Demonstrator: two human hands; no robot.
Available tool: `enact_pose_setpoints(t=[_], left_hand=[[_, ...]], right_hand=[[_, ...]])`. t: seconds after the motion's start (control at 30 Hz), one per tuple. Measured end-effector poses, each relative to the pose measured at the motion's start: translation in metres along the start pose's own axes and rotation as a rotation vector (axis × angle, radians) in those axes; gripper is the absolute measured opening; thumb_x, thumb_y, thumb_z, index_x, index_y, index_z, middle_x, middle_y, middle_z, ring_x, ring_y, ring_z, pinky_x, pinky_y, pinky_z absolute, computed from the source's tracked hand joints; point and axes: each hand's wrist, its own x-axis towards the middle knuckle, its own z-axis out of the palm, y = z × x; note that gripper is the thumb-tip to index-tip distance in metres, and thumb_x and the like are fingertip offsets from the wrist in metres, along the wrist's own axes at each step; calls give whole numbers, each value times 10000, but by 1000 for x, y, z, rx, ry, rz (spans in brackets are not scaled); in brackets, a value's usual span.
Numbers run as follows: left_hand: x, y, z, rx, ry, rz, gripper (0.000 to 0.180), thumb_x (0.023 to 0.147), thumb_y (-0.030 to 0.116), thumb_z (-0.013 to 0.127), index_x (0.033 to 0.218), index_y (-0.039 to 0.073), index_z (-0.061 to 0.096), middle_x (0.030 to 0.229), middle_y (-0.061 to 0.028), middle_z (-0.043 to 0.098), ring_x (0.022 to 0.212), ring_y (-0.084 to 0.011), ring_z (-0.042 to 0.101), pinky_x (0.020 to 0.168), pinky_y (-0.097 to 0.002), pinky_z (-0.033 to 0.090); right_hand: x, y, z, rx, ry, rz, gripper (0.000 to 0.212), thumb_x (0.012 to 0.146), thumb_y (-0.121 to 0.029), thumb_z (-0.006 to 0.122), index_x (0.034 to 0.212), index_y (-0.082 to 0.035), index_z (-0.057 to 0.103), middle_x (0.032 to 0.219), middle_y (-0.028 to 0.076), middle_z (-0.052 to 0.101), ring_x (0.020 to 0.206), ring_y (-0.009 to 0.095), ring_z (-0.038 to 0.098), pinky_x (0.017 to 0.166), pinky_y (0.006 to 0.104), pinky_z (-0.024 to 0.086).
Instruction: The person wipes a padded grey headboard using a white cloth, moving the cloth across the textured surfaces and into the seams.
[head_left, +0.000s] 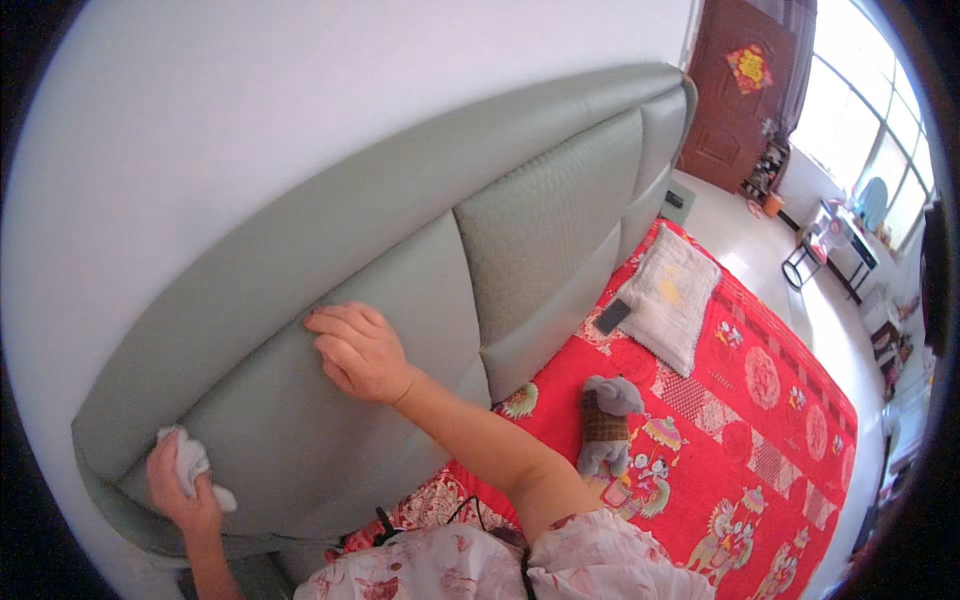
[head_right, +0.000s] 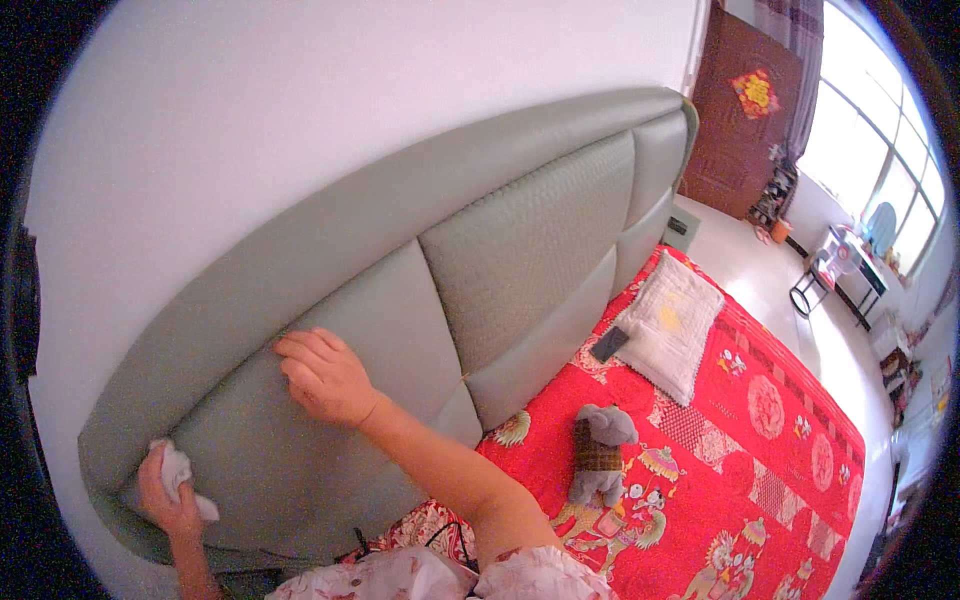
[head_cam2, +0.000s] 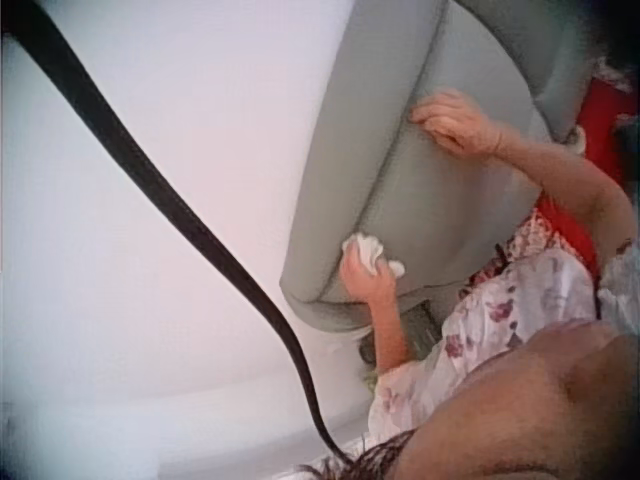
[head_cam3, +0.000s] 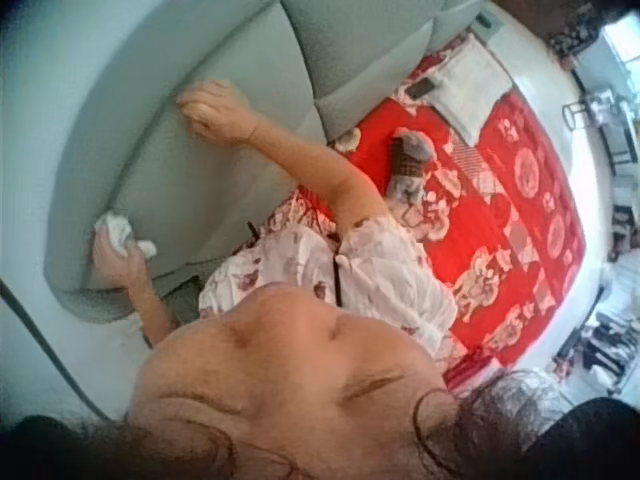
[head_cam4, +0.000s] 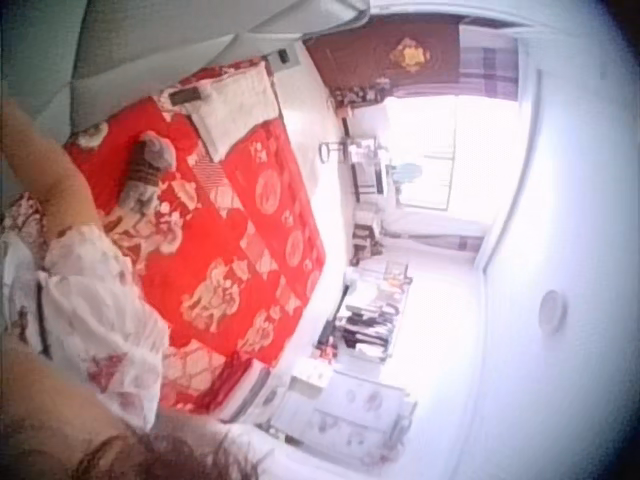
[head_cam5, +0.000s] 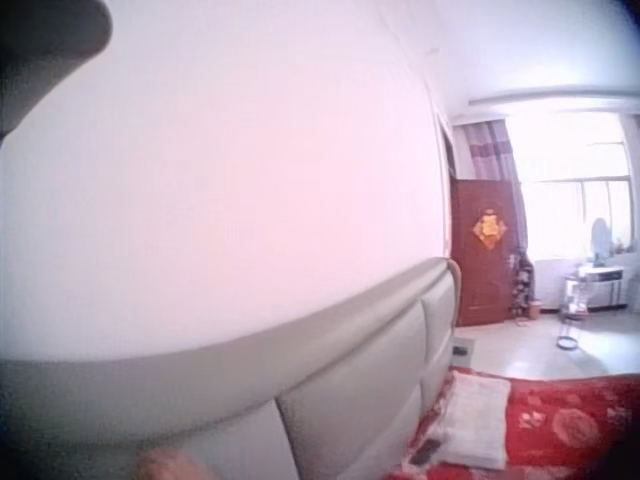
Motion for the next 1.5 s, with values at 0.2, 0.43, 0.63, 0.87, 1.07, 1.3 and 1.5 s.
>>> enact_pose_setpoints(t=[0.2, 0.43, 0.63, 0.87, 1.07, 1.3, 1.5], left_hand=[[35, 78, 21, -836, 69, -141, 459, 698, -43, 444, 1154, -6, 479, 1104, -144, 568, 1007, -193, 537, 919, -333, 402], [61, 126, 64, -1464, 130, -465, 435, 806, -56, 492, 1224, 39, 418, 1136, -77, 522, 1029, -168, 515, 919, -310, 420], [61, 166, 85, -1661, -107, -529, 456, 856, 136, 537, 1278, 65, 378, 1170, -64, 503, 1082, -210, 503, 949, -357, 403], [64, 135, 47, -679, -52, 95, 474, 722, 35, 577, 1183, 23, 466, 1235, -139, 485, 1137, -283, 479, 943, -393, 387], [41, 43, 31, -123, 221, 449, 260, 674, -15, 570, 926, 49, 557, 954, -106, 560, 818, -284, 534, 719, -394, 426], [-3, -2, 40, 3, 192, 485, 194, 663, 18, 564, 844, 85, 579, 850, -57, 528, 711, -236, 498, 621, -365, 384], [-1, -3, 44, 65, 188, 504, 171, 665, 71, 566, 832, 100, 585, 828, -47, 516, 695, -227, 493, 596, -370, 368]], right_hand=[[0, 0, 0, -9, -17, 37, 195, 702, -29, 597, 880, -52, 519, 1079, 108, 586, 995, 270, 563, 871, 411, 415], [14, -37, -26, 742, -13, 528, 435, 818, -182, 591, 1201, -9, 479, 1209, 146, 508, 1135, 304, 473, 991, 394, 322], [5, -76, -36, 669, -35, 708, 608, 764, -134, 660, 1312, -63, 405, 1226, 169, 465, 1153, 303, 455, 986, 371, 332], [16, -21, -84, 14, 9, 617, 475, 673, 34, 566, 1132, -83, 582, 1106, 167, 544, 1039, 338, 531, 918, 372, 415], [44, 67, -139, -376, -67, 742, 355, 717, -84, 635, 1070, -93, 599, 1033, 145, 570, 969, 328, 558, 809, 396, 461], [43, 70, -100, -525, -282, 759, 350, 699, -170, 678, 1031, -91, 598, 1021, 125, 580, 917, 322, 579, 758, 414, 475], [54, -14, -37, -567, -441, 286, 262, 664, -145, 623, 919, -90, 594, 936, 90, 528, 899, 263, 548, 613, 351, 512]])
